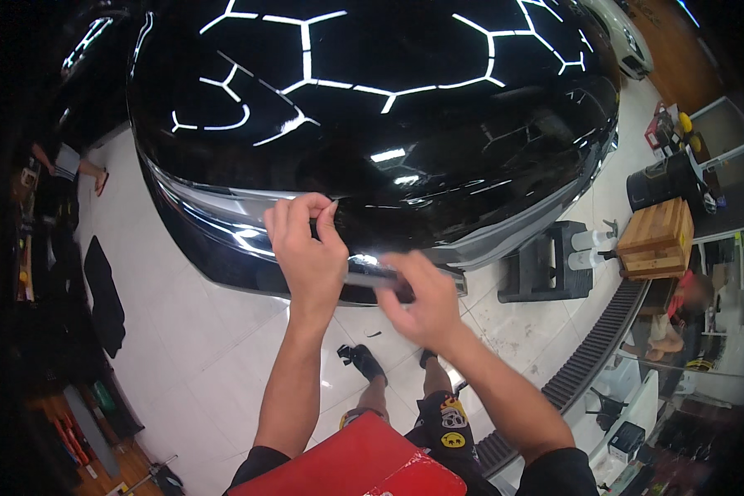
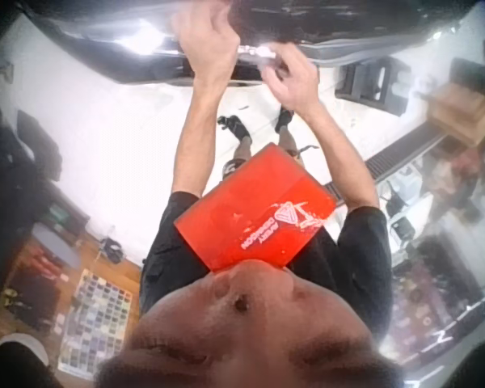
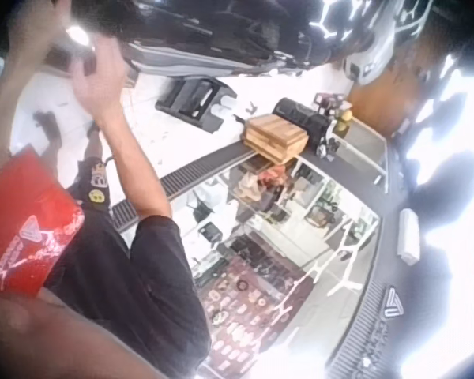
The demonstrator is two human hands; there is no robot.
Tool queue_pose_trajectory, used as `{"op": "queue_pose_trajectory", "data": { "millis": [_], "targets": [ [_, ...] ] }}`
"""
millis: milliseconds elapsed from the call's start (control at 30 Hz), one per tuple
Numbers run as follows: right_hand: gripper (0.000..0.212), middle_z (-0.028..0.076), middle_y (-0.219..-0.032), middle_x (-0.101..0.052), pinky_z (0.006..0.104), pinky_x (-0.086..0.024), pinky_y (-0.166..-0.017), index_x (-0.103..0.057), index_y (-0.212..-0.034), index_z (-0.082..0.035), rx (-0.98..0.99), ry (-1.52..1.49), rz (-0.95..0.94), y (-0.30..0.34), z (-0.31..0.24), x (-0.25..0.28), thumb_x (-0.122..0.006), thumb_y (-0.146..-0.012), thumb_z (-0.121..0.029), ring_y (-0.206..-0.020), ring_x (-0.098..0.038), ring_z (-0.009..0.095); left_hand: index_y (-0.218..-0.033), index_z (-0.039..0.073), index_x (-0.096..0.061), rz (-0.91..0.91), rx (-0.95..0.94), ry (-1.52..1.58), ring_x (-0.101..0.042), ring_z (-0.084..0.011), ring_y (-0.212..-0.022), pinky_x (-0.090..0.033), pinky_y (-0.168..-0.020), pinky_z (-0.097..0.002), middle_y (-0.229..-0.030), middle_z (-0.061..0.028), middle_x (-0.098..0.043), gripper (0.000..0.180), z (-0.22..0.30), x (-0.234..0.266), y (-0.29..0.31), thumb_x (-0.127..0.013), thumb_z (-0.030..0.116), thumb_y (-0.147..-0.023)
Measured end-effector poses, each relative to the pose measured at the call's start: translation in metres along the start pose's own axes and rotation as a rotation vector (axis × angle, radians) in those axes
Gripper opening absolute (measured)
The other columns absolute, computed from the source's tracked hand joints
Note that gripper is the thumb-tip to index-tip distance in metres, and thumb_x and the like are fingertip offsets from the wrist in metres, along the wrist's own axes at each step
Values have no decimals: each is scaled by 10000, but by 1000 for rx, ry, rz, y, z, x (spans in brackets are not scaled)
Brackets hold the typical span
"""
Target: The person applies a transparent protective film to the front bumper of a black car. They use a red squeegee to smooth the film and a knife to trim excess material around the edges and contours.
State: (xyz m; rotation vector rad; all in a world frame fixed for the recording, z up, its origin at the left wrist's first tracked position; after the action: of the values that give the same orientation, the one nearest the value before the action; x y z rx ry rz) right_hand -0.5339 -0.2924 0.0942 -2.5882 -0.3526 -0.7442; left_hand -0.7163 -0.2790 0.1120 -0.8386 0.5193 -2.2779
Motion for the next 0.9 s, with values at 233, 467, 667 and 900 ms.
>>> {"op": "queue_pose_trajectory", "data": {
  "millis": [233,467,667,900],
  "targets": [
    [277,71,-934,-585,273,-443,-672,-676,-1270,12,-439,-430,16,91,17,28,-589,-1008,-3,-745,-543,140,-1015,24,-681,45,-56,-93,-580,-313,-994,-470,-862,-417,-984,-113,-623,91,4,11,-3,-672,-10,-931],
    [213,89,-950,-686,292,-520,-767,-689,-1199,11,-202,-416,188,-19,25,101,-639,-993,-6,-843,-650,146,-1195,28,-685,-52,-15,-189,-580,-337,-1130,-448,-1018,-425,-1178,-145,-634,240,9,49,0,-695,95,-965],
    [312,107,-1057,-704,334,-554,-816,-674,-1208,-13,37,-466,-143,1,-88,68,-723,-904,37,-916,-701,221,-1462,-43,-551,-554,662,1178,-618,-232,-1282,-496,-1075,-383,-1516,-177,-580,568,91,6,91,-475,416,-1136],
    [400,156,-1234,-681,422,-528,-877,-692,-1188,-73,291,-631,-136,40,-174,153,-795,-803,-106,-1076,-651,307,-1095,29,-638,-232,635,921,-597,-157,-744,-522,-792,-338,-1027,-112,-699,444,-34,59,62,-404,400,-1162]
  ]
}}
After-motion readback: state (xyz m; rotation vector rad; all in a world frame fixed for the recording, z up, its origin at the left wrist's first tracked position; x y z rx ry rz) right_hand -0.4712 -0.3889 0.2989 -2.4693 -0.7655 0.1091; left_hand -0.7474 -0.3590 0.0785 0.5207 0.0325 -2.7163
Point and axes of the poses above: each hand's wrist, its own y-axis away from the middle knuckle, its own x-axis out of the back of the hand, z = x × y, the point moved 9 cm from there along -y, towards the middle knuckle
